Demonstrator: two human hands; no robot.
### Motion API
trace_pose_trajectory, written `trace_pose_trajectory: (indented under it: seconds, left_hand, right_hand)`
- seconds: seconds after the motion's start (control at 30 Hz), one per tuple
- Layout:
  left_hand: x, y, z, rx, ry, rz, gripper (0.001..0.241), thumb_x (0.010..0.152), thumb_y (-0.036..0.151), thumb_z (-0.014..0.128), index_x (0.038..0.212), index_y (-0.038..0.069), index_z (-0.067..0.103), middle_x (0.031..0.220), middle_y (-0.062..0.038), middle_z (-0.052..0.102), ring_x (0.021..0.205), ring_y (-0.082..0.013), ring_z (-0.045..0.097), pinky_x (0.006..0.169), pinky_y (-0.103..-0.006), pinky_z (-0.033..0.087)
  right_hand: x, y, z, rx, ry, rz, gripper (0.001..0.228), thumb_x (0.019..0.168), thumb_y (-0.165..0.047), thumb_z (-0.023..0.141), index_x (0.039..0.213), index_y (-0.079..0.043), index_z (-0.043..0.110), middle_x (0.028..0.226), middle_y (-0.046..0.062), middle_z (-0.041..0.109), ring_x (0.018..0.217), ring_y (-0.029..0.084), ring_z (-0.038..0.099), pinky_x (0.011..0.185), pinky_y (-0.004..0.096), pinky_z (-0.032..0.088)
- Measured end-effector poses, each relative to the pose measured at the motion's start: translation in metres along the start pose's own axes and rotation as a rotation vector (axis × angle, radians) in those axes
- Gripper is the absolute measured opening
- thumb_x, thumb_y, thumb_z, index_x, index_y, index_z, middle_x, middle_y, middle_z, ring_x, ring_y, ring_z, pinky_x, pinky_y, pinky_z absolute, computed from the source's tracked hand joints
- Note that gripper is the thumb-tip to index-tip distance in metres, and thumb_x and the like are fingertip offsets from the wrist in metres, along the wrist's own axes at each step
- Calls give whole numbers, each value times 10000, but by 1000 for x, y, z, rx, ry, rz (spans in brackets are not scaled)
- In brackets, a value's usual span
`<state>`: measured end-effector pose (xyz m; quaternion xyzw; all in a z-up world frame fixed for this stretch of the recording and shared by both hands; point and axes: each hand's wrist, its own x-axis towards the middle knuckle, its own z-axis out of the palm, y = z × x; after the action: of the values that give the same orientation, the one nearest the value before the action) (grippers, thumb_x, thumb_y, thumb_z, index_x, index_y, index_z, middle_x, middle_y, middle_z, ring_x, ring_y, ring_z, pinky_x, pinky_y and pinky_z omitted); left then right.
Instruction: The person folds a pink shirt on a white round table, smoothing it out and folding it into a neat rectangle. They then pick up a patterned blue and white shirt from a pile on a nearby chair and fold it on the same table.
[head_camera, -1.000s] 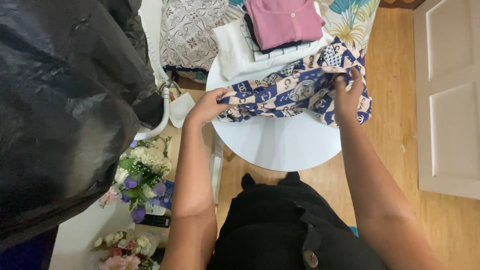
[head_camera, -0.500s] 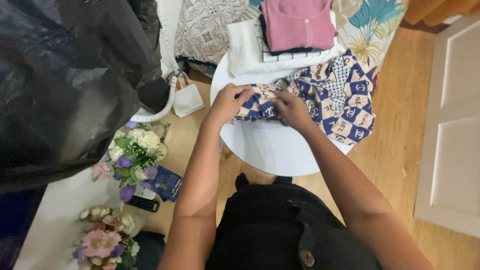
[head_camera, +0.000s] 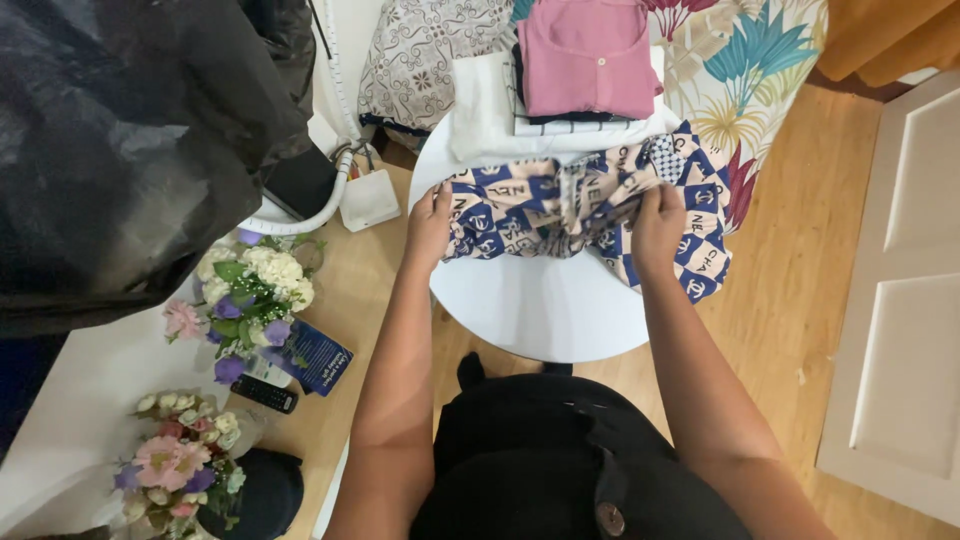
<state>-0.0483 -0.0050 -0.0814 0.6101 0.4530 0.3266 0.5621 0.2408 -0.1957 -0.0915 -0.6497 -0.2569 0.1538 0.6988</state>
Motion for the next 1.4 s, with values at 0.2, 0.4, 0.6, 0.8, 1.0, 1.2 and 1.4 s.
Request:
trace_pose_trajectory:
  seconds: [0.2, 0.4, 0.6, 0.8, 1.0, 1.2, 1.4]
  left_hand:
    - [-18, 37, 1, 621, -190, -165, 493, 992, 450, 647, 1283, 58, 713, 1083, -198, 757, 1033, -361, 733, 910, -425, 548]
    - [-13, 10, 38, 445, -173, 1002, 1165, 623, 559, 901, 1503, 11, 370, 1235, -329, 628, 1082, -461, 630, 930, -480, 510]
    - [-26, 51, 71, 423, -502, 165, 435, 1000, 302, 631, 1355, 51, 655, 1043, -175, 776, 922, -281, 754, 832, -400, 575]
    - [-13, 52, 47, -890, -527, 22, 363, 965, 201, 646, 1229, -45, 682, 1128, -116, 751, 997, -227, 722, 927, -362, 581]
    - [19, 7, 31, -897, -479, -457, 520, 907, 446, 652, 1157, -9, 645, 1032, -169, 751, 909, -298, 736, 861, -441, 601]
    - [6, -31, 58, 470, -404, 554, 585, 783, 326, 842, 1243, 10, 667, 1164, -253, 647, 1098, -379, 594, 939, -492, 504]
    - [-7, 38, 109, 204, -330, 598, 172, 980, 65, 660, 1130, 101, 737, 1132, -111, 725, 1090, -273, 682, 920, -381, 557]
  right_hand:
    - [-11, -7, 1, -247, -298, 489, 299, 1057, -263, 519, 1028, -17, 687, 745, 0, 663, 594, 86, 602, 549, 245, 503]
    - [-8, -53, 34, -308, -545, 361, 262, 1049, -225, 559, 1108, -36, 731, 746, -13, 628, 605, 88, 524, 570, 257, 451]
    - [-49, -90, 75, -282, -549, -47, 364, 906, -80, 646, 1266, -32, 653, 1032, 26, 633, 718, 94, 557, 645, 244, 496]
    - [-58, 5, 14, -590, -633, -88, 525, 787, -88, 729, 1304, -99, 639, 1101, 127, 513, 833, 234, 579, 747, 354, 531]
    - [-53, 113, -69, -1067, -137, -80, 476, 763, -128, 794, 1233, -125, 714, 1082, 206, 595, 913, 319, 624, 838, 388, 534]
    - [-36, 71, -54, 277, 2, 365, 450, 839, 47, 497, 1249, 4, 677, 1097, 88, 745, 971, 171, 705, 850, 265, 565]
    - [-57, -12, 17, -365, -700, 31, 307, 777, -63, 795, 1061, 23, 718, 1358, 165, 632, 1349, 290, 509, 1152, 416, 375]
